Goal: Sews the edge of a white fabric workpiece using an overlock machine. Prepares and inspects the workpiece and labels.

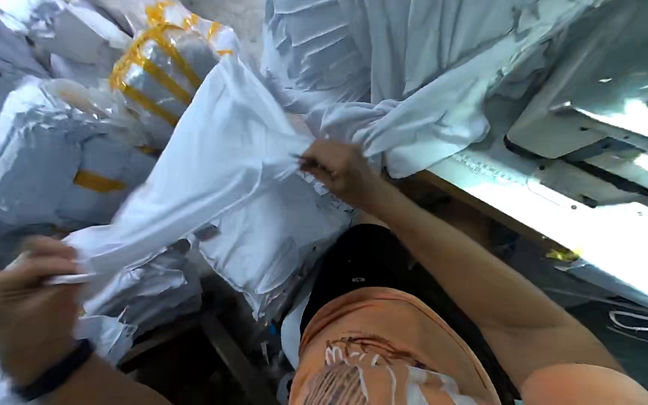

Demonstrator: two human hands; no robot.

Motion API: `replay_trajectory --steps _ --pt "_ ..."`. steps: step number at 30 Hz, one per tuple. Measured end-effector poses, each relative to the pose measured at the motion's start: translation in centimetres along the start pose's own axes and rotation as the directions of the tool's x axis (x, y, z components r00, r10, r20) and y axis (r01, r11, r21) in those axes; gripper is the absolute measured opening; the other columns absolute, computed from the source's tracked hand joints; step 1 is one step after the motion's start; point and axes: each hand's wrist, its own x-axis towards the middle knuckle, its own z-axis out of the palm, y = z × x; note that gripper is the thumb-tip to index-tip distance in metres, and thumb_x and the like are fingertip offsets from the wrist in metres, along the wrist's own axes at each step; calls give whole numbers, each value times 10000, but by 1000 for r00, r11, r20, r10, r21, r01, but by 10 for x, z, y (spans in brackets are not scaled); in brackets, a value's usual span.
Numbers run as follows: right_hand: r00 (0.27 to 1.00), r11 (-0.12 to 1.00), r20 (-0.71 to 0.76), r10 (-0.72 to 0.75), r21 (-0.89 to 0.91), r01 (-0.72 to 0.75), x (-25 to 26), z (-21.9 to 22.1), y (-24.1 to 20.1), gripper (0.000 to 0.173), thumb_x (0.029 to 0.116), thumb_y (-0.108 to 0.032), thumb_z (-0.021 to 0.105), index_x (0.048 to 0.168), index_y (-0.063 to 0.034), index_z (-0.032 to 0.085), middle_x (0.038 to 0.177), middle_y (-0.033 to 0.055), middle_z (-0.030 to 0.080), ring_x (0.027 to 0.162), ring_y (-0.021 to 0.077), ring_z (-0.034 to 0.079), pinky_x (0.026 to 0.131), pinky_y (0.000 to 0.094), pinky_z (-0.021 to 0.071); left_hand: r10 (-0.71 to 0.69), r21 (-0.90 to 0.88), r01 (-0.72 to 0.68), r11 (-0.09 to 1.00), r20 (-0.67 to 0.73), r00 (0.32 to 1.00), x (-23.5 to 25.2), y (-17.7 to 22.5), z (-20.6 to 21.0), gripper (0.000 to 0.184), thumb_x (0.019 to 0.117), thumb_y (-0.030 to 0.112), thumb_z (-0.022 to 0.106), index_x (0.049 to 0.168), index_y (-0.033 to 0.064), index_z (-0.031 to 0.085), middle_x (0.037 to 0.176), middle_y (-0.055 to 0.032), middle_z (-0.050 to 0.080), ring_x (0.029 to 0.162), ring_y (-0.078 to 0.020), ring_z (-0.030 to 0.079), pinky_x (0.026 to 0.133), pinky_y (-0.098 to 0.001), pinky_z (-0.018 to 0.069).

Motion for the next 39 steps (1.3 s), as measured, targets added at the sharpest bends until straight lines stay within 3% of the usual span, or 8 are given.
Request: replay_trajectory --steps 2,7,11,14,18,24,30,39 --pt "976 987 156 153 20 -158 -44 39 21 114 953 -1 640 968 93 702 930 225 701 859 345 716 786 453 594 -254 57 248 967 267 930 -35 -52 35 74 825 151 694 755 177 698 875 179 666 866 90 603 789 -154 517" --pt "491 752 649 581 -198 -629 -120 43 29 277 1043 -132 559 1200 66 674 1210 258 668 1186 408 626 1037 563 460 -711 612 396 685 679 180 -46 -111 161 303 981 122 679 1229 -53 691 1186 -243 699 1121 -353 666 1026 -524 477" --pt "714 710 83 695 -233 -664 -128 -39 17 199 960 -101 665 1077 42 740 1046 214 737 981 372 725 865 562 570 -361 296 214 931 660 659 37 -42 240 267 1020 84 578 1189 -103 668 1142 -270 697 1022 -381 697 948 -540 538" --pt "582 538 -405 705 -229 -811 -132 -94 23 243 1020 -115 594 1058 97 707 961 250 718 881 393 720 802 559 576 12 37 -40 999 567 824 101 40 308 250 1017 86 572 1134 -108 679 1038 -232 713 894 -289 711 843 -454 577" --pt "134 302 -587 799 199 -932 -133 -125 40 400 1078 -308 523 994 58 661 797 176 660 686 283 615 663 491 504 356 -224 -277 934 604 713 146 128 398 216 1027 97 587 1129 -73 674 969 -201 711 797 -270 716 762 -449 612" --pt "526 699 -706 475 -61 -712 -167 -103 55 311 972 -110 605 704 47 597 617 72 527 569 83 501 556 219 431 196 55 -336 940 720 666 159 158 484 431 954 213 723 1260 -64 600 1225 -312 602 1094 -483 625 891 -629 521" --pt "537 813 -704 464 98 -574 -150 -131 24 168 981 -68 602 903 53 689 880 41 662 745 -45 559 682 103 468 282 -587 154 795 582 763 192 173 392 337 1064 158 476 1394 226 452 880 55 655 638 4 611 576 -180 535" --pt "853 963 -450 264 166 -211 -64 -159 -38 292 905 -176 757 1096 39 705 1042 33 688 715 -98 503 620 57 429 719 -784 -314 536 229 656 186 233 303 291 1012 15 522 1140 169 734 1072 131 732 911 25 682 797 -162 577"
